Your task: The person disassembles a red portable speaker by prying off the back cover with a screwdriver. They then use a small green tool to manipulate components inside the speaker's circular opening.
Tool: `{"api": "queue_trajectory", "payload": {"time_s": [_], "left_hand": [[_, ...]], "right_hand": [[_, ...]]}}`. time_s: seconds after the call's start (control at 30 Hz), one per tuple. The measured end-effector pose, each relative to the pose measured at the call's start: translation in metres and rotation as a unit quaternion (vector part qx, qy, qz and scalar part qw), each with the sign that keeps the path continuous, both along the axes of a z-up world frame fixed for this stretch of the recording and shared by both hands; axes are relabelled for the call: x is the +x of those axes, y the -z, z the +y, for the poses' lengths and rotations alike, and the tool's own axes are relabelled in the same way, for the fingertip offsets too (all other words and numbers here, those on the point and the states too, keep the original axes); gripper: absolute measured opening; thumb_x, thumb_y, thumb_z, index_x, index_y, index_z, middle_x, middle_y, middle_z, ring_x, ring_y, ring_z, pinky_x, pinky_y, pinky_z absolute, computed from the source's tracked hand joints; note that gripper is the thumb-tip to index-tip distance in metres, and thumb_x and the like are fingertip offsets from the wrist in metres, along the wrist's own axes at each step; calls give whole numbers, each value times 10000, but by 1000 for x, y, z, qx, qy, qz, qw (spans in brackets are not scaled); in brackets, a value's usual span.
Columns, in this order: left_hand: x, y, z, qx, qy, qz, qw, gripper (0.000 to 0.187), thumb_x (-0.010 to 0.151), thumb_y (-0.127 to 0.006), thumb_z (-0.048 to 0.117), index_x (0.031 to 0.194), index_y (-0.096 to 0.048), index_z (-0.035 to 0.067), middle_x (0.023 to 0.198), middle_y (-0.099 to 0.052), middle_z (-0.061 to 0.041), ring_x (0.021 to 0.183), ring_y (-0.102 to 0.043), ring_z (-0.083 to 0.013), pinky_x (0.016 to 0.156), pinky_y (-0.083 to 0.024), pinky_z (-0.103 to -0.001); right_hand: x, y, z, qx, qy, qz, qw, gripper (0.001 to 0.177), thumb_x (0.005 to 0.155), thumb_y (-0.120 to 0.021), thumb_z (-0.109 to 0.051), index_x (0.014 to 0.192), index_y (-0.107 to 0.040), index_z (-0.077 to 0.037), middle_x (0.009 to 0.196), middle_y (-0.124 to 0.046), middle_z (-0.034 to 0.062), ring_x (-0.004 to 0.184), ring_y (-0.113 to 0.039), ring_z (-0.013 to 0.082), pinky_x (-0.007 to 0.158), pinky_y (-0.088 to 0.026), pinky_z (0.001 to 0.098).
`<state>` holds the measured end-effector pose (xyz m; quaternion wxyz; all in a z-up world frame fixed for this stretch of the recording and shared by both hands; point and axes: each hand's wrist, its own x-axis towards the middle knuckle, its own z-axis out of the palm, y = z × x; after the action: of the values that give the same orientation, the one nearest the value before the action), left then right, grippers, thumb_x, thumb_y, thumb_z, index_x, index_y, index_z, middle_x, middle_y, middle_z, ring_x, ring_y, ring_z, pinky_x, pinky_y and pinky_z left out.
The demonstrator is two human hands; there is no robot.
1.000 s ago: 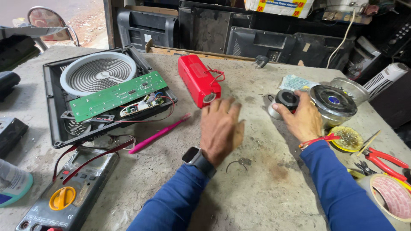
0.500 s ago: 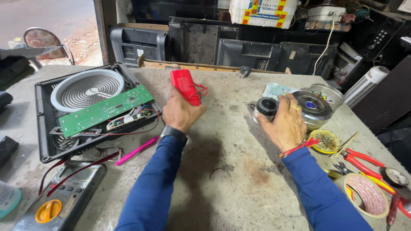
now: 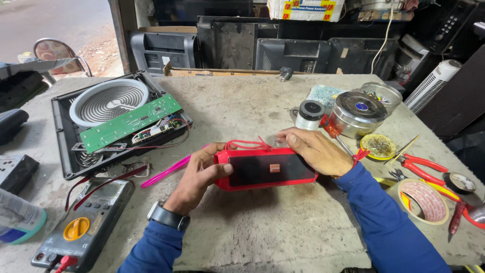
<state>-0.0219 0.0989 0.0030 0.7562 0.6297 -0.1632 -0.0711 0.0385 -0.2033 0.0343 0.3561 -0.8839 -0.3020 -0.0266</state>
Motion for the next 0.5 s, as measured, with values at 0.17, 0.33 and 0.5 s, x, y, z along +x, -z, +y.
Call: {"api": "queue_trajectory", "payload": {"time_s": [0.17, 0.33, 0.5], "left_hand": [[8, 15, 6, 2, -19, -24, 1000, 525, 900, -568, 172, 1381, -567, -41, 1283, -689, -121, 1179, -626, -179, 1061, -447, -310], [9, 20, 13, 79, -35, -61, 994, 550, 906, -523, 173, 1420, -550, -21, 1312, -679, -125, 1235, -595, -196, 1087, -416, -316], [3, 17, 13, 147, -51, -85, 984, 783, 863, -726, 243, 1538, -385, 41, 1414, -618, -144, 1313, -616, -258, 1101, -473, -382]], "right_hand": [[-5, -7, -6, -35, -38, 78, 996, 655, 884, -638, -499, 1392, -568, -92, 1273, -709, 110, 1178, -669, 238, 989, -514, 355], [-13, -11, -12, -79, -69, 102, 989, 958, 654, -897, -392, 1459, -463, -105, 1346, -636, 88, 1229, -605, 204, 1029, -470, 342], [-13, -3, -12, -2, -9, 126, 992, 889, 656, -913, -251, 1434, -511, -97, 1333, -660, 90, 1221, -618, 197, 1026, -501, 345]]}}
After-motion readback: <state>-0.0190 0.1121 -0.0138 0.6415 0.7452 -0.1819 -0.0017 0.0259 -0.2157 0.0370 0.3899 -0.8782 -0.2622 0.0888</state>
